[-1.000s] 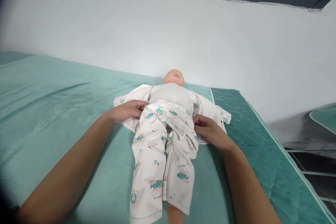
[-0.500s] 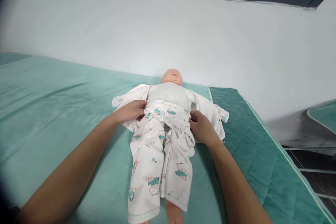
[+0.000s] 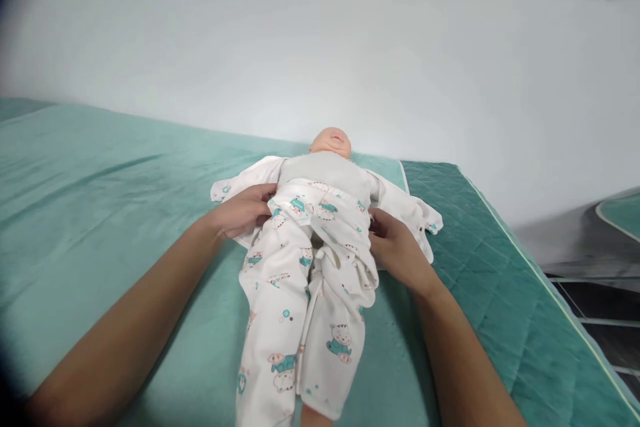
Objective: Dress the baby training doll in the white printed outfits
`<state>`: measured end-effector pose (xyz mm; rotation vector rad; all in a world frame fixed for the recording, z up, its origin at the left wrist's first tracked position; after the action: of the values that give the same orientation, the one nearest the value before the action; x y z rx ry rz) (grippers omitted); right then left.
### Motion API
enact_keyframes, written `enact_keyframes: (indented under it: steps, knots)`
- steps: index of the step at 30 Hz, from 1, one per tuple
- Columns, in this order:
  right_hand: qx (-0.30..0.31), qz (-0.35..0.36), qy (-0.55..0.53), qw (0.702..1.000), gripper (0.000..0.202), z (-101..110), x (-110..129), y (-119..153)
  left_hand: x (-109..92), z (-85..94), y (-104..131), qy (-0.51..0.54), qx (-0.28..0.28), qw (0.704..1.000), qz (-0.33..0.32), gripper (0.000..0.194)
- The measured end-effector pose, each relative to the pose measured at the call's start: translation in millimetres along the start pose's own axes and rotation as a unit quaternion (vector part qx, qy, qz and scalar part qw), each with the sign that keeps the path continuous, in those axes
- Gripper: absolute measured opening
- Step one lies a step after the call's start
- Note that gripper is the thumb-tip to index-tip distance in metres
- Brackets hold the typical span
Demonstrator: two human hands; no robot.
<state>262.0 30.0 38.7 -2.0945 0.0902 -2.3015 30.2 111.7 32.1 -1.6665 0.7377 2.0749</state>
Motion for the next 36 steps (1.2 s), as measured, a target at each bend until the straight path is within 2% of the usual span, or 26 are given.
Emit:
enact_keyframes:
  steps: [7,11,15,20,24,28,32,36]
  knots:
    - [-0.040,-0.036,-0.151,0.987,0.027,-1.8,-17.7,-4.1,3.0,-1.3,-5.9,0.052,-0.024,0.998,0.003,0.030]
    - [-0.070,-0.059,-0.184,0.979,0.025,2.2,-20.6,-3.8,7.2,1.0,-8.6,0.061,-0.040,0.997,0.006,0.029]
    - [-0.092,-0.053,-0.184,0.977,0.024,7.1,-19.1,-2.9,10.7,3.5,-8.8,0.030,-0.053,0.998,0.005,0.030]
    - [-0.051,-0.047,-0.153,0.986,0.032,2.8,-21.9,-5.2,15.0,3.8,-7.4,-0.013,-0.049,0.998,0.033,0.035]
    - [-0.062,-0.051,-0.133,0.988,0.035,4.5,-24.1,-8.8,15.1,1.4,-5.8,-0.038,-0.029,0.997,0.053,0.033]
    - [-0.046,-0.057,-0.143,0.987,0.036,0.9,-23.8,-12.0,9.8,-5.3,-5.1,-0.051,0.003,0.998,0.033,0.039]
    - [-0.021,-0.034,-0.138,0.990,0.036,-1.6,-18.9,-12.7,4.2,-6.9,-4.0,-0.024,-0.009,1.000,0.011,0.053]
    - [-0.020,-0.022,-0.146,0.989,0.027,2.4,-19.9,-11.9,3.7,-7.8,-3.6,0.004,-0.017,1.000,0.012,0.048]
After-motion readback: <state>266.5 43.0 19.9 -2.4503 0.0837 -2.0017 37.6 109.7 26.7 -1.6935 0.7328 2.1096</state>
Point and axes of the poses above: each hand's wrist, its own y-axis away from the middle knuckle, its own z-axis out of the back of the hand, x = y × z, the point moved 9 cm from there along -y, towards the middle knuckle, and after that the axes turned 14 degrees about -y, right-handed, at the moved point
